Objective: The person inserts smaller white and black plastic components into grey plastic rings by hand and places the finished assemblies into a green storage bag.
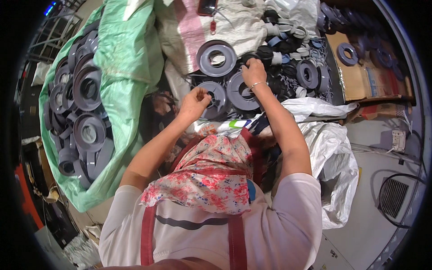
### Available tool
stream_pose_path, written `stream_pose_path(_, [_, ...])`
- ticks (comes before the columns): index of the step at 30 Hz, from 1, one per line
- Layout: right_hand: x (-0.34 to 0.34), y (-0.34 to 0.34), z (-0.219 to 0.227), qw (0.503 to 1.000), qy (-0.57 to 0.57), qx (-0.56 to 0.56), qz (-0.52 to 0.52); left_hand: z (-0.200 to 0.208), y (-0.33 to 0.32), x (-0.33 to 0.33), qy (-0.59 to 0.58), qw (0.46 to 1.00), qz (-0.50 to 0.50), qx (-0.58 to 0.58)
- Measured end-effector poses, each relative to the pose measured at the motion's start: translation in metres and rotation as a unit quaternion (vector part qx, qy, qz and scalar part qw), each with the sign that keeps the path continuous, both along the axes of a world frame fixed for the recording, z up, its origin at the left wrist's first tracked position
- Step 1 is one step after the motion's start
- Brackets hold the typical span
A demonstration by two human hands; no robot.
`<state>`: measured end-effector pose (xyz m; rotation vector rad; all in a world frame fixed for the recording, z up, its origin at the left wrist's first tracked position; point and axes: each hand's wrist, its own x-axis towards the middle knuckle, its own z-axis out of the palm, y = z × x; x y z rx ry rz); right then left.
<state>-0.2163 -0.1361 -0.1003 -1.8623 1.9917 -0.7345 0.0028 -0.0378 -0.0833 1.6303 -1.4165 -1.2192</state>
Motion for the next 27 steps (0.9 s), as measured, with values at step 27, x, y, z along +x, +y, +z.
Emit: stream_pose_path(27, [0.05,0.046,0.081,0.949,-0.05,0.011,0.312,0.057,-0.006,0.012,0.421,0.903,0.008,0.081])
